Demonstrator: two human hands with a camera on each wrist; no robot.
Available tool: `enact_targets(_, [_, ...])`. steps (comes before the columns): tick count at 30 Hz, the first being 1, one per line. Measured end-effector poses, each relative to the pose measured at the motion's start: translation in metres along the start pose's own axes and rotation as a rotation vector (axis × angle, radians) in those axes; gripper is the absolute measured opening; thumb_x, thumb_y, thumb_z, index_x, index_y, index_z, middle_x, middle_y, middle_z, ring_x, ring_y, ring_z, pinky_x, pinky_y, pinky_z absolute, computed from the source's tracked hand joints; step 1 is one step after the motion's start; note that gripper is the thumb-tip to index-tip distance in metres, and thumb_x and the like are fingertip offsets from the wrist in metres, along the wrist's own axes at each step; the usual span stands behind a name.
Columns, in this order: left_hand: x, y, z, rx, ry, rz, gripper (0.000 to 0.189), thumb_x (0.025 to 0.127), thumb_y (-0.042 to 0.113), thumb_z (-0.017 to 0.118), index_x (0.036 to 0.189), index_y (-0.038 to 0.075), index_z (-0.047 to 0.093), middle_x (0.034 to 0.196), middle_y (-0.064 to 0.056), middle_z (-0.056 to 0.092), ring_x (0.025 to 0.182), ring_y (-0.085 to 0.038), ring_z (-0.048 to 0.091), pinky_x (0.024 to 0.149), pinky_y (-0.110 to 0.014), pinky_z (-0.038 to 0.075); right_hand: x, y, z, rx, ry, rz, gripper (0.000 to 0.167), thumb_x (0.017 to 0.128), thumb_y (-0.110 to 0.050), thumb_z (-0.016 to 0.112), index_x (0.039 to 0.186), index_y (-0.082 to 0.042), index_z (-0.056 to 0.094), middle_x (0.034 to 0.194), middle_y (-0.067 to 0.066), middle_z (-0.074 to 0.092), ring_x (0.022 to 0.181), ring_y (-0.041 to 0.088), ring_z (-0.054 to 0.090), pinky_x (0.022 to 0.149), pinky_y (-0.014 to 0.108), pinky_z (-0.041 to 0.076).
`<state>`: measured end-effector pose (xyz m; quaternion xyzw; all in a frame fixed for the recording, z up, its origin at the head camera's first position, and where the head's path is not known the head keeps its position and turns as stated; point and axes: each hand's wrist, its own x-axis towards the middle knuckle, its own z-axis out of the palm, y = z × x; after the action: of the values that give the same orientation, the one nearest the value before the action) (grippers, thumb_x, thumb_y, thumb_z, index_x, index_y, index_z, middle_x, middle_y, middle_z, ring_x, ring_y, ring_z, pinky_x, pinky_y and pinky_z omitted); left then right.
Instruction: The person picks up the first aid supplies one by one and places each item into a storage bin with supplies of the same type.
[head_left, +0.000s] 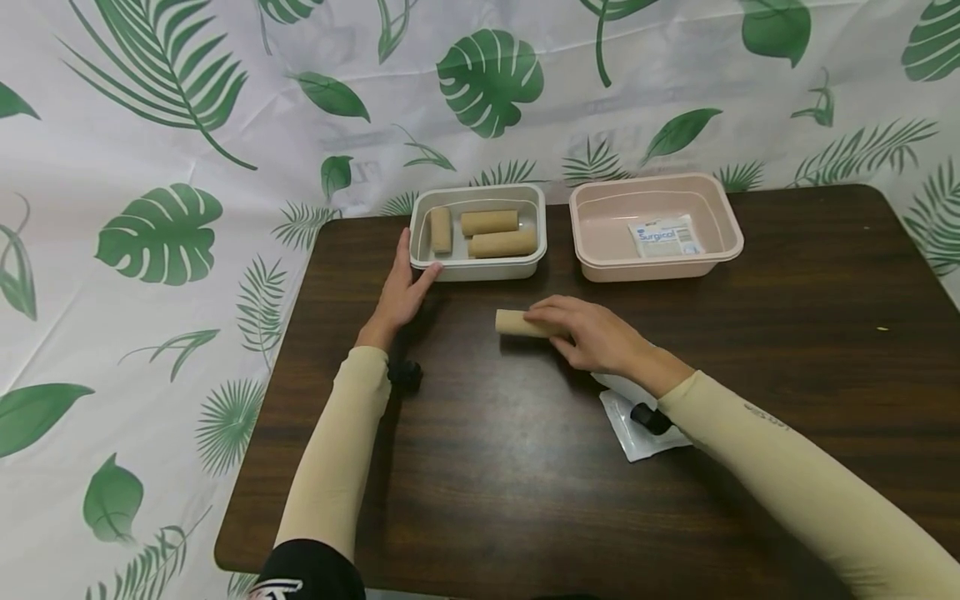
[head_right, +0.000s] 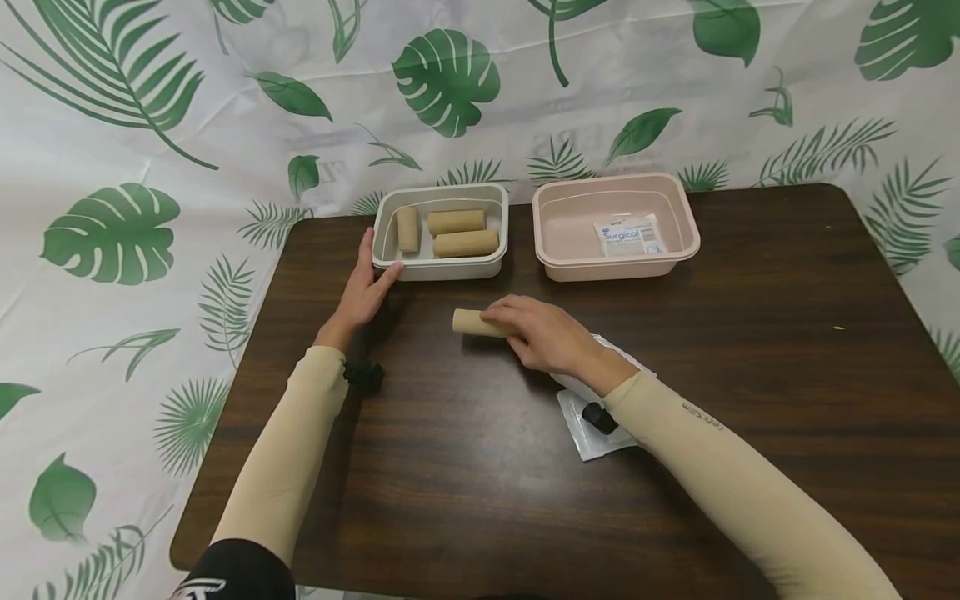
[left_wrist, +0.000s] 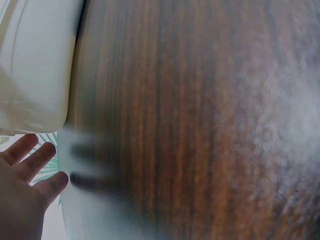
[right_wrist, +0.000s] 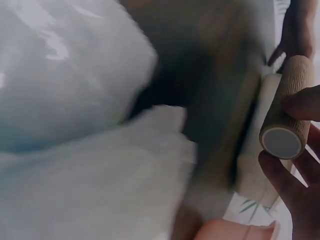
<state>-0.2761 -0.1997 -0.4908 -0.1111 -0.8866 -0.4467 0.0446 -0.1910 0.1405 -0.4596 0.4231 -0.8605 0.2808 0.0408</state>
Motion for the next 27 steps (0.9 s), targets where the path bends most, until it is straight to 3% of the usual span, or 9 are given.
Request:
enact_targets(7, [0.001, -0.001, 0.001, -0.015, 0.01, 0.011, 0.088, 0.097, 0.049, 0.054, 0.158, 0.009, 0.005, 0.163, -0.008, 0.011, 0.146, -0.016, 0.016, 0.116, -0.038, 0.016, 0.021, -0.001, -0.011, -0.033, 0.058, -0.043, 0.048, 0.084, 0.002, 0.071, 0.13, -0.009, 0.062, 0.13, 0.005, 0.058, 0.114, 0.022, 0.057, 0.09, 0.041, 0.048])
enact_targets(12, [0.0, 0.0, 0.001, -0.015, 0.007, 0.007, 0.088, 0.097, 0.05, 0.054, 0.159, 0.012, 0.004, 0.163, -0.007, 0.01, 0.146, -0.016, 0.015, 0.117, -0.039, 0.015, 0.036, -0.004, -0.017, -0.072, 0.096, -0.052, 0.047, 0.083, 0.004, 0.066, 0.129, -0.008, 0.063, 0.13, 0.008, 0.059, 0.113, 0.024, 0.058, 0.086, 0.041, 0.049])
enact_targets(24, [-0.002, -0.001, 0.0, -0.002, 0.005, 0.015, 0.086, 0.098, 0.045, 0.054, 0.158, 0.007, 0.005, 0.164, -0.005, 0.009, 0.146, -0.014, 0.014, 0.117, -0.04, 0.016, 0.071, 0.014, -0.029, -0.06, 0.188, 0.11, 0.048, 0.085, 0.005, 0.065, 0.131, -0.008, 0.061, 0.131, 0.011, 0.057, 0.118, 0.028, 0.055, 0.098, 0.043, 0.044])
enact_targets(27, [-0.001, 0.0, 0.0, -0.009, 0.005, 0.011, 0.086, 0.098, 0.046, 0.054, 0.159, 0.011, 0.004, 0.164, -0.004, 0.009, 0.146, -0.013, 0.014, 0.116, -0.04, 0.016, 0.078, 0.019, -0.032, -0.056, 0.201, 0.124, 0.047, 0.086, 0.004, 0.064, 0.131, -0.007, 0.061, 0.129, 0.011, 0.057, 0.118, 0.028, 0.055, 0.099, 0.042, 0.043])
